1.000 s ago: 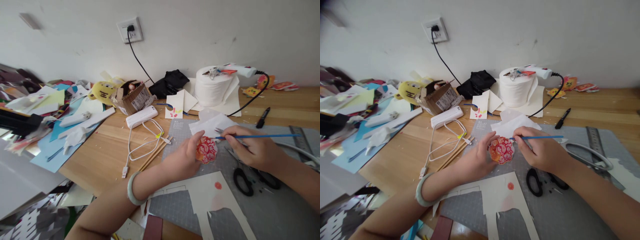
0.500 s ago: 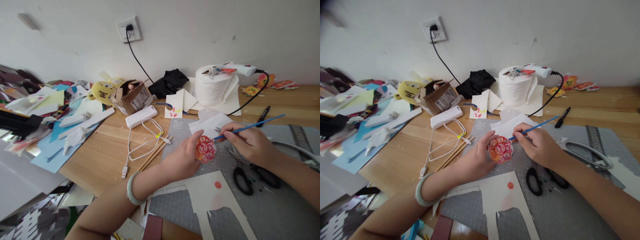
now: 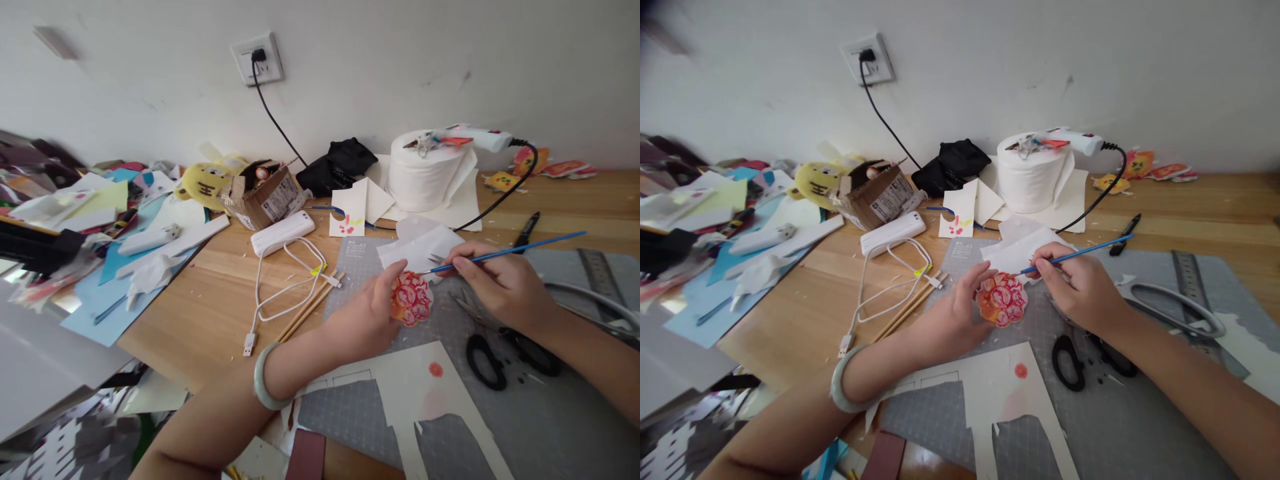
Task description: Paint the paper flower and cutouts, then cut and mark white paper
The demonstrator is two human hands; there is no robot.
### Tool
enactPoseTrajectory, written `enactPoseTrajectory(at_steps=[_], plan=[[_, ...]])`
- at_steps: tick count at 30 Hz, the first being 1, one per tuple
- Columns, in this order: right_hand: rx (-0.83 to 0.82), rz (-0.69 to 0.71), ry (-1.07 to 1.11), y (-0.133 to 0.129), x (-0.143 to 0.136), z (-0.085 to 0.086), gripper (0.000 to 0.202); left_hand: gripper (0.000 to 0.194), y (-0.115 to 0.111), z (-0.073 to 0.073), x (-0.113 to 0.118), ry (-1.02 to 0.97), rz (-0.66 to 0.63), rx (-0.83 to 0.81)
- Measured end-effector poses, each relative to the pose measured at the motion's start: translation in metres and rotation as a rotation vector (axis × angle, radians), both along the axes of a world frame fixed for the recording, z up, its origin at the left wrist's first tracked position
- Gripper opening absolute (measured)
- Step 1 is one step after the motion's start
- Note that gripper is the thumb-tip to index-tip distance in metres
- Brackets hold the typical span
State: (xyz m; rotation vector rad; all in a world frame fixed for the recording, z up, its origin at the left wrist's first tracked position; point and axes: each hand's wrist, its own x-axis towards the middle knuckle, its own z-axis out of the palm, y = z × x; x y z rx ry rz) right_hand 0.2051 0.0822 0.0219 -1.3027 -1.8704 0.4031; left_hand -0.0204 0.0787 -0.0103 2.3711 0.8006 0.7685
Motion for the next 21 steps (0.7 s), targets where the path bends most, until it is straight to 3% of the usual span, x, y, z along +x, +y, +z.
enactPoseTrajectory(at_steps=[18, 21], plan=[[-0.009, 0.028, 0.053, 0.0010, -0.0070, -0.0068, 0.021, 0.084, 0.0010, 0.0021, 0.0001, 0.006, 0.005, -0.028], [0.066, 0.019, 0.012, -0.0016, -0.0058, -0.0028, 0.017, 0.088, 0.0022, 0.0021, 0.0001, -0.006, 0.013, -0.068]])
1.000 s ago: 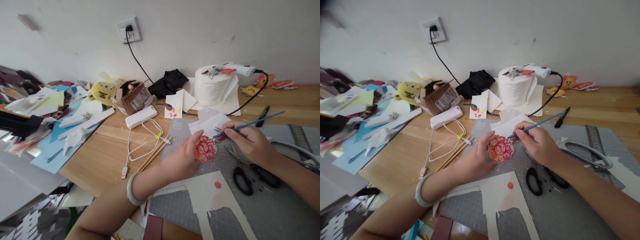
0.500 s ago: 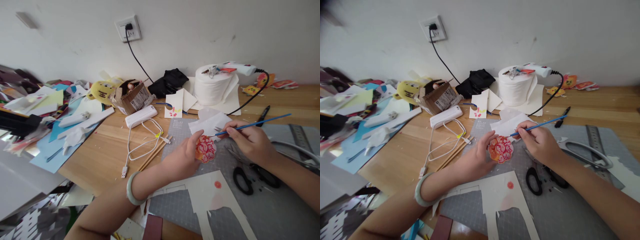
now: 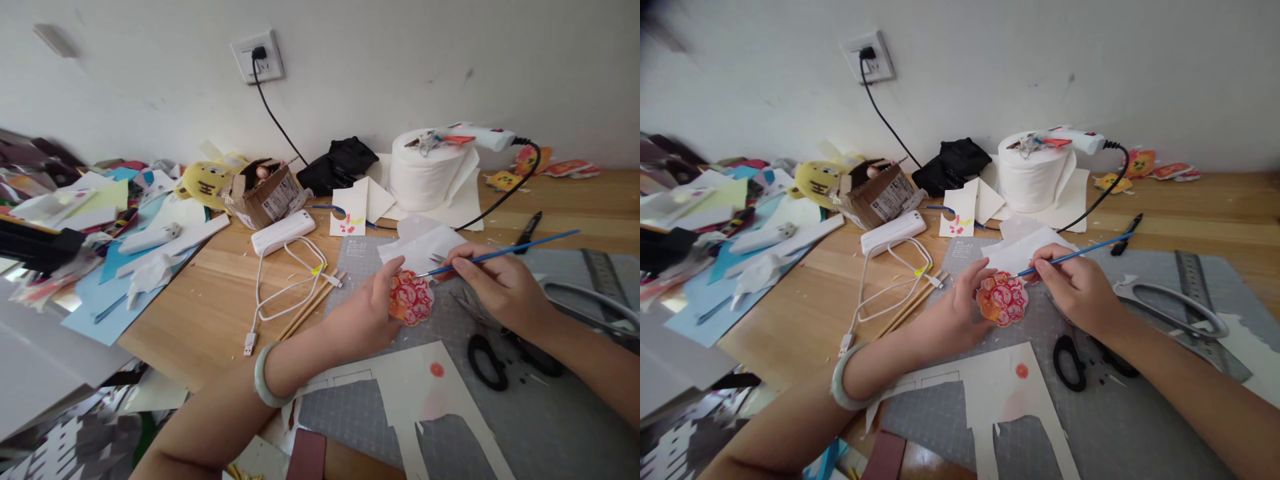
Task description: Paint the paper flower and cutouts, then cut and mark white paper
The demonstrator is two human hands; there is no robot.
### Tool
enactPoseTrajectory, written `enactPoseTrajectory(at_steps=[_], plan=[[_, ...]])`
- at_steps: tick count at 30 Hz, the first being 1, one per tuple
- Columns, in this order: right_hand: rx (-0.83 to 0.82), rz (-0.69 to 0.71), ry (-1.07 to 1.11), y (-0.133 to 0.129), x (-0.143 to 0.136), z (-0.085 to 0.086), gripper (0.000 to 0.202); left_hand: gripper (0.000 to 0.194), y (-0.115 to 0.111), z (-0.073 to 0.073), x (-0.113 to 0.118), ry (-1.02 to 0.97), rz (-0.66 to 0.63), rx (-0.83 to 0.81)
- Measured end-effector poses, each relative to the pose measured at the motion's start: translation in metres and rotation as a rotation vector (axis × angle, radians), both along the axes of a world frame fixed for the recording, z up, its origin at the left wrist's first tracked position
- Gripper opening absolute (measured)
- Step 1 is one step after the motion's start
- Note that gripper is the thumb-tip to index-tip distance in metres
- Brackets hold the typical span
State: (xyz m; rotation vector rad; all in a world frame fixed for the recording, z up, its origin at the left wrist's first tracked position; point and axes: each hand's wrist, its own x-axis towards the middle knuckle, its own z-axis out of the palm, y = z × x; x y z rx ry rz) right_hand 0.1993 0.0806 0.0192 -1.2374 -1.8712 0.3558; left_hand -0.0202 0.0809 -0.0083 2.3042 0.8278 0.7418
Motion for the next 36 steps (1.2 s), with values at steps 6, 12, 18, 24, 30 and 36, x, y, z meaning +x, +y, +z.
enactPoseTrajectory(at_steps=[6, 12, 18, 24, 30, 36], plan=[[0.215, -0.032, -0.239, -0.009, -0.005, 0.007, 0.013, 0.092, -0.002, 0.006, 0.001, 0.023, 0.080, -0.132], [0.259, -0.031, -0.314, -0.010, -0.009, 0.001, 0.012, 0.092, -0.005, 0.010, 0.002, 0.057, 0.123, -0.194], [0.268, -0.054, -0.329, -0.009, -0.010, -0.002, 0.013, 0.091, -0.005, 0.011, 0.001, 0.041, 0.108, -0.200], [0.205, -0.038, -0.236, -0.009, -0.012, -0.005, 0.014, 0.090, -0.005, 0.010, 0.001, 0.027, 0.077, -0.180], [0.079, -0.032, -0.126, -0.010, -0.009, -0.001, 0.017, 0.090, -0.002, 0.007, 0.001, -0.011, 0.039, -0.135], [0.114, 0.069, -0.131, -0.010, -0.007, 0.001, 0.015, 0.087, -0.001, 0.003, -0.001, -0.026, -0.003, -0.016]])
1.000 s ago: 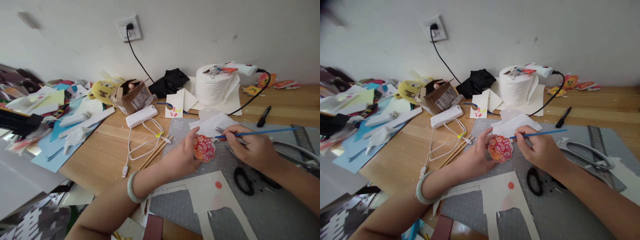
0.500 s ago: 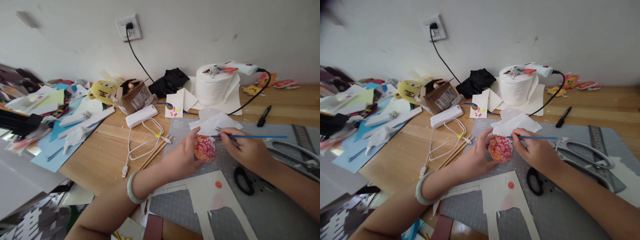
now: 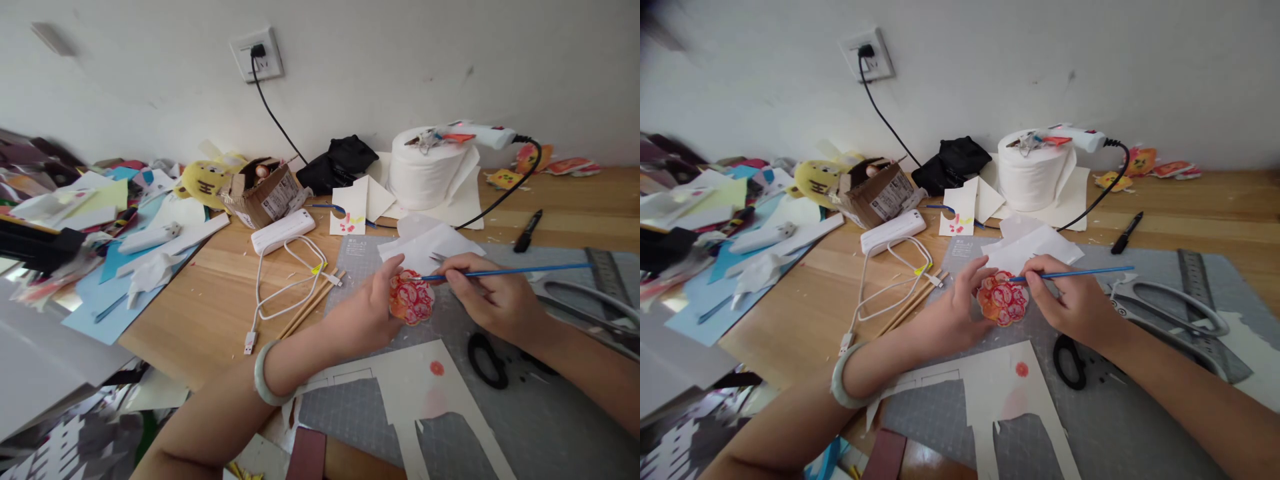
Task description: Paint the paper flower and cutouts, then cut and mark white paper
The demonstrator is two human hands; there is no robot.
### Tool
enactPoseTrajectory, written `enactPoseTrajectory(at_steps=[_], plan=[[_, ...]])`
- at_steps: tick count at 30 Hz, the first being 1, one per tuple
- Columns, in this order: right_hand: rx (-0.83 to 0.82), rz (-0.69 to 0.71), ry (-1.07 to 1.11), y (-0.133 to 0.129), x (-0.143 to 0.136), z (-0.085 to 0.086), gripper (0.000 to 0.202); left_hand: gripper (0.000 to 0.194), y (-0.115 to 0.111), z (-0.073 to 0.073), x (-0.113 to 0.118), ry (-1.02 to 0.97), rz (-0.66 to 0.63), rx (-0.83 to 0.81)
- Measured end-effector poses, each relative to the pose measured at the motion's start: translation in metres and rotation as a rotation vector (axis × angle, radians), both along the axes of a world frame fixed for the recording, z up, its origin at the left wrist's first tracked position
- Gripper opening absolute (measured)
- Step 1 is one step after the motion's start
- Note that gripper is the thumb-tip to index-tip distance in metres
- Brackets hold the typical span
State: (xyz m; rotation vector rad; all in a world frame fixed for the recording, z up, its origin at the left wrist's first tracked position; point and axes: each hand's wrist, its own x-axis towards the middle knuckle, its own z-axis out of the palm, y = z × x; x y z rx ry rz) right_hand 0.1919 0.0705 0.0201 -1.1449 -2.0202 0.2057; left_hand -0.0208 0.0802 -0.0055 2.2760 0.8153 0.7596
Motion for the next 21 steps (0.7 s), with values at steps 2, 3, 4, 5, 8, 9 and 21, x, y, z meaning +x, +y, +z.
enactPoseTrajectory(at_steps=[2, 3, 4, 5, 8, 9, 21], plan=[[0.020, 0.022, -0.014, 0.001, -0.001, -0.001, 0.013, 0.084, 0.000, -0.002, 0.000, 0.012, -0.009, 0.029], [0.029, 0.033, -0.015, 0.001, -0.002, -0.002, 0.013, 0.083, 0.001, -0.002, 0.000, 0.021, -0.013, 0.039], [0.034, 0.043, -0.014, 0.002, -0.002, -0.003, 0.013, 0.082, 0.001, -0.003, 0.000, 0.028, -0.018, 0.046], [0.032, 0.052, -0.012, 0.002, -0.002, -0.003, 0.013, 0.081, 0.002, -0.004, 0.000, 0.033, -0.026, 0.050], [-0.014, 0.076, -0.010, 0.003, -0.002, -0.004, 0.014, 0.082, 0.003, -0.006, 0.000, 0.029, -0.049, 0.061], [-0.029, 0.080, -0.008, 0.003, -0.002, -0.004, 0.014, 0.083, 0.003, -0.006, 0.000, 0.025, -0.054, 0.062], [0.157, 0.067, -0.038, -0.009, 0.000, -0.003, 0.018, 0.094, 0.001, 0.000, 0.000, -0.022, 0.047, -0.101]])
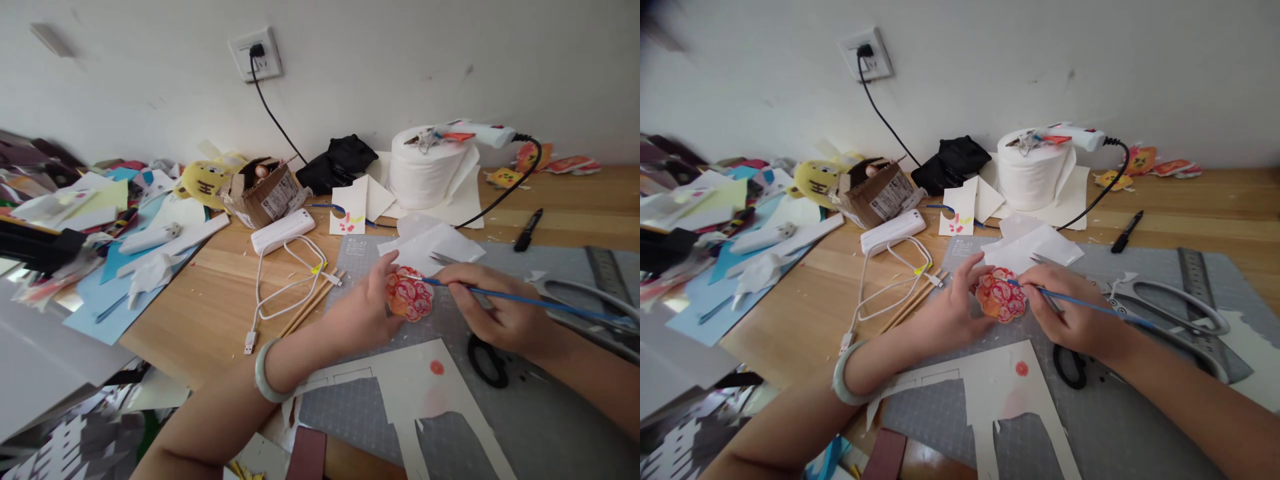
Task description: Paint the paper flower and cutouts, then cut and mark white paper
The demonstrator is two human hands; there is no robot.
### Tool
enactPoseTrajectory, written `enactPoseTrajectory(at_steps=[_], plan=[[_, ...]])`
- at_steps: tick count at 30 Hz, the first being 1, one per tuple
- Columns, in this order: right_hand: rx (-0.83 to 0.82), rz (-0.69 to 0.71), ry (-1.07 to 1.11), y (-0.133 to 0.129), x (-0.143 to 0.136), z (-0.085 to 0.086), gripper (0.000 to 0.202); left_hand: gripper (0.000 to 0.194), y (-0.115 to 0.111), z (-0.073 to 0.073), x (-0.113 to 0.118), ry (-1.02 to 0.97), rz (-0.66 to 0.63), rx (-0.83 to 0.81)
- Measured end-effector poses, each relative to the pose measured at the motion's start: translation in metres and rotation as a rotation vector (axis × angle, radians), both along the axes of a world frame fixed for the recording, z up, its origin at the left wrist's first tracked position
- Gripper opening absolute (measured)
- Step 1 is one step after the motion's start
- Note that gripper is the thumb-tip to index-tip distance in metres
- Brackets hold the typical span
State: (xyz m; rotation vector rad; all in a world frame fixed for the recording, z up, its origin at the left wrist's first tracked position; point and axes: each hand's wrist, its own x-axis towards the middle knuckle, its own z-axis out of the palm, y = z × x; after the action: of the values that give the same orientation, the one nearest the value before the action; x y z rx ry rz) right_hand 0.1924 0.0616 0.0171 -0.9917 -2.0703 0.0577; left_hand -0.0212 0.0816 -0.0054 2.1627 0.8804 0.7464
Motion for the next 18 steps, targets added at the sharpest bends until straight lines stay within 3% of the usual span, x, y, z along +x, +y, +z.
enactPoseTrajectory(at_steps=[6, 18], plan=[[0.187, 0.127, -0.145, -0.0047, 0.0000, -0.0021, 0.033, 0.096, -0.0002, 0.0050, 0.0012, -0.093, 0.027, -0.028], [0.299, 0.271, -0.329, -0.0097, -0.0016, -0.0080, 0.033, 0.097, -0.0011, 0.0060, 0.0010, -0.081, 0.067, 0.021]])
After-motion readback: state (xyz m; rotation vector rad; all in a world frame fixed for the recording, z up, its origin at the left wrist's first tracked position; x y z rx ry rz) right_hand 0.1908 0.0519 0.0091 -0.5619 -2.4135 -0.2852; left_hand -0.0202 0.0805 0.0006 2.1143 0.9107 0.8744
